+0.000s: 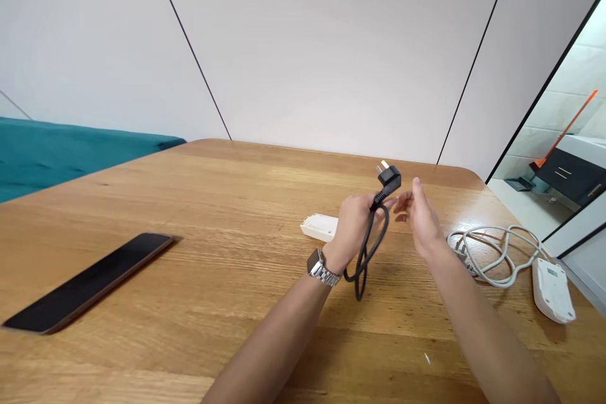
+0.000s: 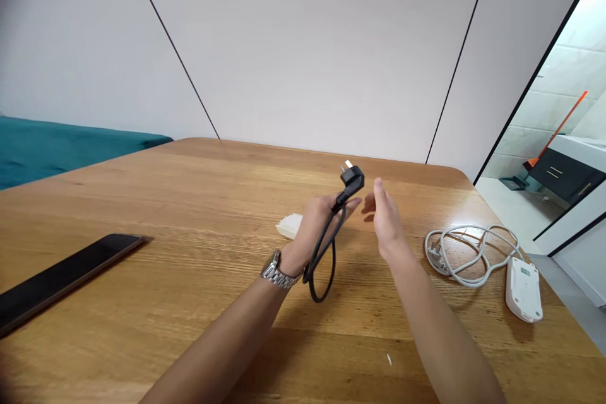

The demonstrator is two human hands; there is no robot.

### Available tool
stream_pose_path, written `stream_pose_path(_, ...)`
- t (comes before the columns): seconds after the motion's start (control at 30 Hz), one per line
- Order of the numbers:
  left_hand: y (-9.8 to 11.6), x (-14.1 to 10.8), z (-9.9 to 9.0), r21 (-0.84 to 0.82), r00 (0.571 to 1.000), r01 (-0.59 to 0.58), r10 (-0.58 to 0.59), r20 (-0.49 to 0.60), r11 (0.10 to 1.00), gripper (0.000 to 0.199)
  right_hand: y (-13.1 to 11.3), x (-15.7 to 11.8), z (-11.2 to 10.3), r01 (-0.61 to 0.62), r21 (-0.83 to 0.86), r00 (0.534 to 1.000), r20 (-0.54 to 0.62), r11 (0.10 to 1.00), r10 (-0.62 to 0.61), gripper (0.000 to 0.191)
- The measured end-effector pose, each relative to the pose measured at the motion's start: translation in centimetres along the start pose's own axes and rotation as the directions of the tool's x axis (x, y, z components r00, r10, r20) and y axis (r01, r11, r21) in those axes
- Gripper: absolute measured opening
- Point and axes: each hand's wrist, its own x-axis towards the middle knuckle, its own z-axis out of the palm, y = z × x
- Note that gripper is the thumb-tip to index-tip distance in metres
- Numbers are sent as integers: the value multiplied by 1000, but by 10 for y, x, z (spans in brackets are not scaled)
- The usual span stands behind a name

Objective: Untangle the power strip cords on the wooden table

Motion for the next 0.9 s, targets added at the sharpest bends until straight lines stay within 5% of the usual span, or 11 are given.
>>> stream_pose_path(0.1, -8, 3, -3, 75, 987, 64, -52, -152, 995, 32, -9, -14, 5, -107, -162, 938, 310, 981, 154, 68)
stream_pose_path(0.27, -14, 7, -9, 86, 969, 143, -121, -215, 986, 29, -9, -38, 28, -85, -70, 797, 593, 994, 110, 48)
stream_pose_path(0.33, -16, 9, -12, 53, 972, 143, -130, -193, 988, 33, -6, -43, 33, -196, 18, 784, 604, 980, 146, 45)
stream_pose_path(0.43, -22, 12, -15, -42, 972, 178, -182, -145, 983, 41, -7, -48, 33, -272, 91, 836, 515, 958, 188, 41)
stream_pose_path(0.6, -40, 16, -10, -76, 980, 161, -169, -108, 984, 43, -14, -58, 33, -177, 4, 871, 466, 984, 154, 40)
stream_pose_path(0.9, -47, 17, -22, -35, 957, 158, -161, -241, 987, 36, -27, -76, 33, -52, -37, 871, 487, 998, 64, 37)
